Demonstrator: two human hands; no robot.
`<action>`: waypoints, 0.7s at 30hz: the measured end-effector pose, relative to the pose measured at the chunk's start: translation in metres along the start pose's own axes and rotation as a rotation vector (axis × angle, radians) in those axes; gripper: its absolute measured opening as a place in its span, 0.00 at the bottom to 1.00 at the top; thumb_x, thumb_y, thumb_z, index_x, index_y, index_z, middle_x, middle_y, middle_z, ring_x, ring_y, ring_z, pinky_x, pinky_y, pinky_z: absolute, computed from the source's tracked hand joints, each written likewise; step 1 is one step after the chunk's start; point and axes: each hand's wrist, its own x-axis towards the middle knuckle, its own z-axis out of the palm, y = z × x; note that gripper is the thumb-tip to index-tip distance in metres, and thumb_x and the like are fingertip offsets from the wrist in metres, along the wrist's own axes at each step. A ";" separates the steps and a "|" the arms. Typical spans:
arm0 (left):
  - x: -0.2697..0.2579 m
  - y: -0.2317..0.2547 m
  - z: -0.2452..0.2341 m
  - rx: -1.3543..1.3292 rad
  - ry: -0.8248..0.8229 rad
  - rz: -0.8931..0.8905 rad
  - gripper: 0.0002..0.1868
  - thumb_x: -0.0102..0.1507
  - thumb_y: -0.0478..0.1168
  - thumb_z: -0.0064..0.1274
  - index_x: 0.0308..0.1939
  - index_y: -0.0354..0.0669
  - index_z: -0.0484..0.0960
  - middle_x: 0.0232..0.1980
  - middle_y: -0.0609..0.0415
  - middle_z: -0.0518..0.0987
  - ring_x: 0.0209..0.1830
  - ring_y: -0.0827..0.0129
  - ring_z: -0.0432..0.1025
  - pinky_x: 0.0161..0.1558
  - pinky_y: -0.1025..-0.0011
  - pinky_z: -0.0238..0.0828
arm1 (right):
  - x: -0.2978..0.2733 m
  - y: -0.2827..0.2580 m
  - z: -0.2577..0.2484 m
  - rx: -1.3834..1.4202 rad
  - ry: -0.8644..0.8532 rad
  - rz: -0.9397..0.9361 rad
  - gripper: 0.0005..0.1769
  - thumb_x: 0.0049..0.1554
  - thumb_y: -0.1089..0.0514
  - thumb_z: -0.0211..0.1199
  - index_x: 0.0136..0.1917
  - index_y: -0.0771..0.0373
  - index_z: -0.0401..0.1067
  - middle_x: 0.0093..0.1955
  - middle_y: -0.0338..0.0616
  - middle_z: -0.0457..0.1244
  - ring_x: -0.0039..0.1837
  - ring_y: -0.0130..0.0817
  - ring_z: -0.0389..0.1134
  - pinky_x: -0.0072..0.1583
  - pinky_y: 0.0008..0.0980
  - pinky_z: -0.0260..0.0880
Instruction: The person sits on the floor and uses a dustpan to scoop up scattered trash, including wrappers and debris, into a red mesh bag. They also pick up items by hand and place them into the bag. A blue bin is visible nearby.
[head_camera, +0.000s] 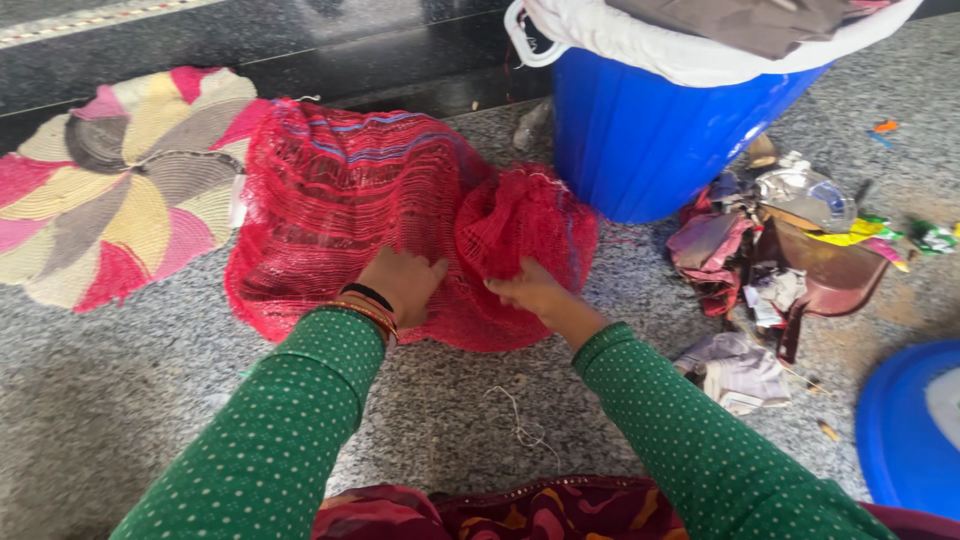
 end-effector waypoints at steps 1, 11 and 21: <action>-0.001 -0.001 0.001 -0.001 0.001 0.003 0.39 0.60 0.46 0.60 0.73 0.48 0.62 0.54 0.48 0.79 0.56 0.54 0.75 0.55 0.51 0.70 | -0.004 0.001 0.002 -0.092 -0.004 0.054 0.64 0.50 0.43 0.79 0.81 0.77 0.45 0.67 0.78 0.66 0.49 0.36 0.70 0.53 0.34 0.72; 0.000 0.007 -0.008 -0.019 -0.006 0.012 0.26 0.60 0.43 0.59 0.63 0.47 0.75 0.48 0.48 0.82 0.54 0.54 0.76 0.53 0.52 0.72 | -0.057 -0.020 -0.024 -0.240 0.072 -0.221 0.71 0.45 0.49 0.76 0.82 0.62 0.26 0.86 0.60 0.25 0.63 0.46 0.71 0.61 0.39 0.74; -0.002 0.005 0.004 0.012 -0.165 -0.006 0.23 0.63 0.44 0.56 0.62 0.47 0.75 0.47 0.48 0.83 0.51 0.55 0.78 0.54 0.52 0.72 | -0.037 0.052 -0.014 -0.670 0.081 -0.240 0.54 0.45 0.39 0.81 0.69 0.72 0.56 0.60 0.67 0.64 0.63 0.54 0.67 0.63 0.43 0.67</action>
